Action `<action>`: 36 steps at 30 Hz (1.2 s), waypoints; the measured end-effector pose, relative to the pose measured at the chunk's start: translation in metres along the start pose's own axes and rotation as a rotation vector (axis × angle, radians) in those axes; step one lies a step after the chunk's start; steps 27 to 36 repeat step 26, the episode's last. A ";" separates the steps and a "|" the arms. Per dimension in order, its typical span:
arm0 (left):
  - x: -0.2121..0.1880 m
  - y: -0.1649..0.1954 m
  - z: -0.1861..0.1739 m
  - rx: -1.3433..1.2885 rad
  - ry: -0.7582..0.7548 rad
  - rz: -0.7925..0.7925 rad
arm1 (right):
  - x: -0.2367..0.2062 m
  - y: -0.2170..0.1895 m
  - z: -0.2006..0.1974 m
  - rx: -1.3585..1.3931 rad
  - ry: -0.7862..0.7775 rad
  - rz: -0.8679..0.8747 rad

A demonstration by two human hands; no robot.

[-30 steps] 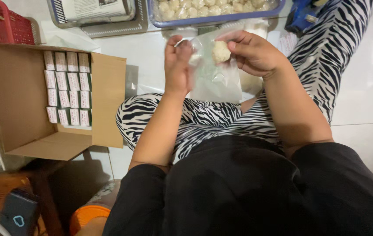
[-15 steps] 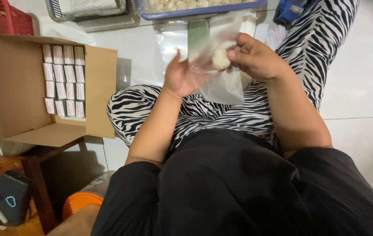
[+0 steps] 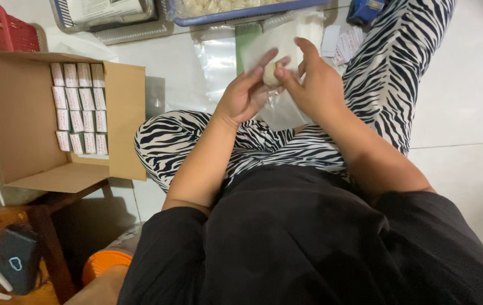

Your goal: The person sits on the floor and repeatedly wraps small white food items in green leaves, then seals each bundle with a small paper label. The wrapped items are placed into a cardboard box.

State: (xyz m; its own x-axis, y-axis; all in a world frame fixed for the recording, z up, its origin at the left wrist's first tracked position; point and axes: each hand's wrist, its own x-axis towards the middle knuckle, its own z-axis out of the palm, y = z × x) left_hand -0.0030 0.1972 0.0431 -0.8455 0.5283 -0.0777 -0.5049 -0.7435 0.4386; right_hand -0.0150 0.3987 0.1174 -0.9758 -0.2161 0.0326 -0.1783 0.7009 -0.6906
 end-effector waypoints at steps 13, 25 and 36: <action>-0.017 0.027 -0.012 -0.173 -0.092 0.015 | -0.019 -0.011 -0.045 -0.202 -0.053 -0.911; -0.020 0.036 -0.013 -0.176 -0.166 -0.037 | 0.021 -0.016 -0.017 0.357 -0.133 -0.474; -0.019 0.036 -0.015 -0.192 -0.152 -0.021 | 0.014 -0.015 -0.020 0.289 -0.177 -0.581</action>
